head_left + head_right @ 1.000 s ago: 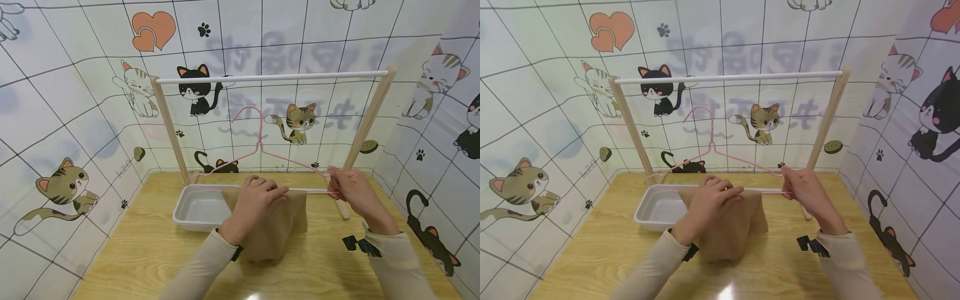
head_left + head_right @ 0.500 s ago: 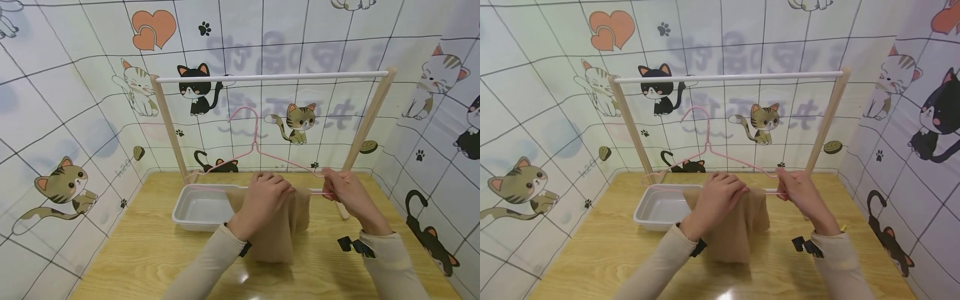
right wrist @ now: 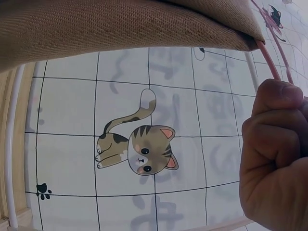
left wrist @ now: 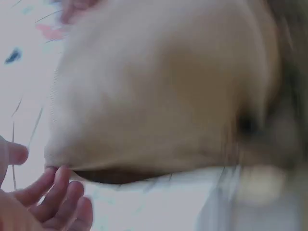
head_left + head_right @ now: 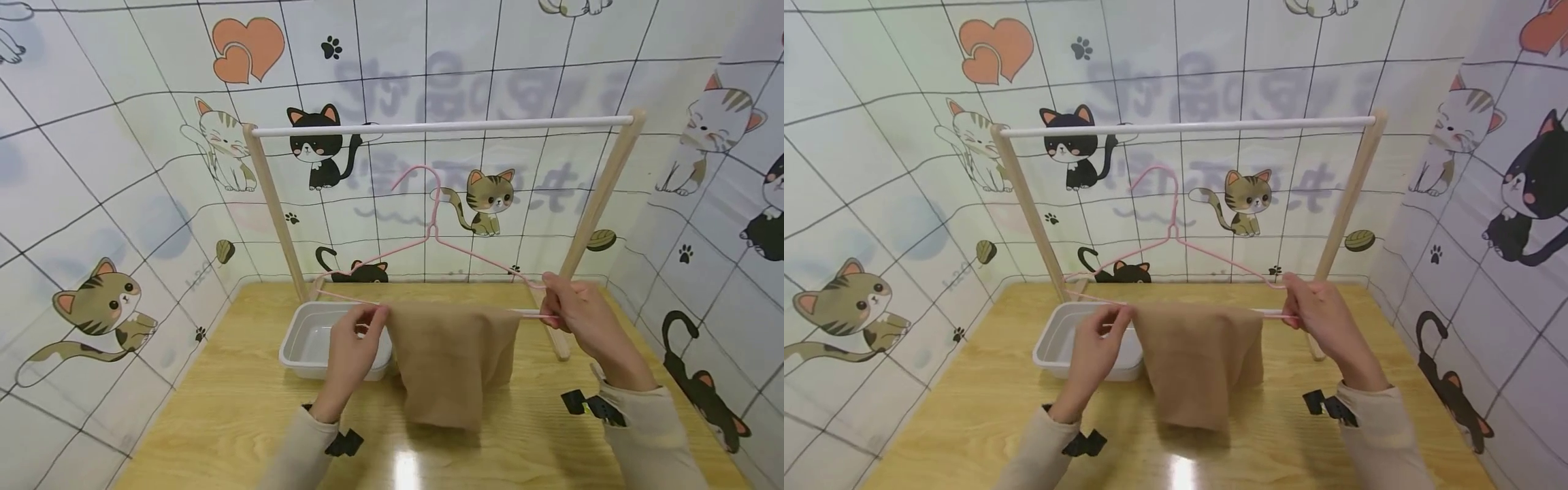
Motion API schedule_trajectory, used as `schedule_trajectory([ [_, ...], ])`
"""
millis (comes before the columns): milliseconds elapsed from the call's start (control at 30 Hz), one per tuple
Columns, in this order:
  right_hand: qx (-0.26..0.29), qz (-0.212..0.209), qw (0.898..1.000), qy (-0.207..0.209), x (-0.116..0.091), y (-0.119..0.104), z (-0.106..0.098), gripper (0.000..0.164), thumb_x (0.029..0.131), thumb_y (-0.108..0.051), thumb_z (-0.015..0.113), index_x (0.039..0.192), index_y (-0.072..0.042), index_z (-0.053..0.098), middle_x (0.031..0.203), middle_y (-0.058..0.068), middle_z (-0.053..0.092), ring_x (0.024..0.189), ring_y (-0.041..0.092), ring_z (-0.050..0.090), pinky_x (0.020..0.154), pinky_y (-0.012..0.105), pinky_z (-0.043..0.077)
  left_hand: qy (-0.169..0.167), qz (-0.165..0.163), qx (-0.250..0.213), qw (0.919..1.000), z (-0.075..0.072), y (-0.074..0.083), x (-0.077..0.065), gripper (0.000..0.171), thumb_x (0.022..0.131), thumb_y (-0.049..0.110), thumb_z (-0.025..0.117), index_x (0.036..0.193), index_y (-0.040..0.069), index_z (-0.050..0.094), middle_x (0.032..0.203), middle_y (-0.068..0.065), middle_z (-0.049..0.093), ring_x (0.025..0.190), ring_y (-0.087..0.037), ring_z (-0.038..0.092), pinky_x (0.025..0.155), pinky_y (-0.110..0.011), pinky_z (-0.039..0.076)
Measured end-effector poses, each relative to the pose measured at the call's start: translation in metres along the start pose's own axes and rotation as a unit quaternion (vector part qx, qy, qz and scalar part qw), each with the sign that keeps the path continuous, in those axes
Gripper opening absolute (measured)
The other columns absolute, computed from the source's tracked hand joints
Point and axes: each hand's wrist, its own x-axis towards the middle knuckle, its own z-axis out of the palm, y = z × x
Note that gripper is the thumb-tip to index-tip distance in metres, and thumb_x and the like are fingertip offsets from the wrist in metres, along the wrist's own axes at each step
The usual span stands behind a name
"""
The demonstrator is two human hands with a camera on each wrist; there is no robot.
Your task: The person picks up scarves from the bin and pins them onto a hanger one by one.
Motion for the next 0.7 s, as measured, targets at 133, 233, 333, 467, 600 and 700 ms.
schedule_trajectory([
  [133,-0.009,-0.004,1.000,0.009,0.000,0.000,-0.002,0.063,0.112,-0.037,0.041,0.062,0.002,0.034,0.055,0.000,0.051,0.048,0.015,0.040,0.041,0.032,0.031,-0.104,-0.178,-0.137,0.9688,-0.002,-0.003,0.004,0.035,0.103,0.025,0.063,0.126,0.000,0.067,0.120,-0.015,0.070,0.113,-0.023,0.065,0.100,-0.041,0.053],
  [233,-0.006,-0.003,1.000,0.010,0.000,0.001,-0.003,0.064,0.112,-0.038,0.041,0.062,0.002,0.034,0.055,0.001,0.051,0.048,0.015,0.041,0.042,0.033,0.032,-0.132,-0.239,-0.195,0.9421,0.002,-0.004,0.006,0.039,0.104,0.022,0.062,0.132,-0.004,0.059,0.123,-0.014,0.066,0.114,-0.021,0.062,0.103,-0.045,0.051],
  [333,0.000,0.004,1.000,0.008,0.000,0.001,-0.002,0.064,0.111,-0.038,0.041,0.063,0.002,0.034,0.056,0.001,0.051,0.048,0.015,0.041,0.042,0.033,0.031,-0.151,-0.260,-0.209,0.9305,0.005,-0.005,0.004,0.030,0.102,0.022,0.064,0.120,-0.003,0.064,0.109,-0.004,0.067,0.104,-0.014,0.062,0.098,-0.039,0.052],
  [467,0.003,0.012,1.000,0.003,0.001,0.002,-0.001,0.063,0.112,-0.037,0.042,0.063,0.003,0.035,0.055,0.000,0.052,0.047,0.014,0.040,0.040,0.032,0.031,-0.177,-0.252,-0.199,0.9304,0.003,-0.005,0.004,0.024,0.101,0.029,0.067,0.095,0.006,0.070,0.091,0.004,0.066,0.097,-0.013,0.059,0.094,-0.031,0.046],
  [600,0.003,0.004,1.000,-0.003,0.003,0.003,-0.001,0.063,0.112,-0.034,0.040,0.062,0.004,0.035,0.055,0.000,0.052,0.046,0.013,0.039,0.039,0.033,0.030,-0.189,-0.218,-0.199,0.9366,-0.008,-0.001,0.009,0.021,0.100,0.030,0.067,0.092,0.011,0.068,0.092,0.003,0.065,0.095,-0.015,0.059,0.090,-0.030,0.047],
  [700,0.006,-0.005,1.000,-0.001,0.003,0.003,-0.002,0.062,0.112,-0.033,0.040,0.063,0.004,0.034,0.055,-0.001,0.051,0.046,0.014,0.039,0.039,0.035,0.029,-0.193,-0.199,-0.207,0.9381,-0.017,0.002,0.012,0.018,0.102,0.025,0.066,0.092,0.011,0.065,0.092,0.001,0.063,0.089,-0.015,0.060,0.082,-0.029,0.050],
])
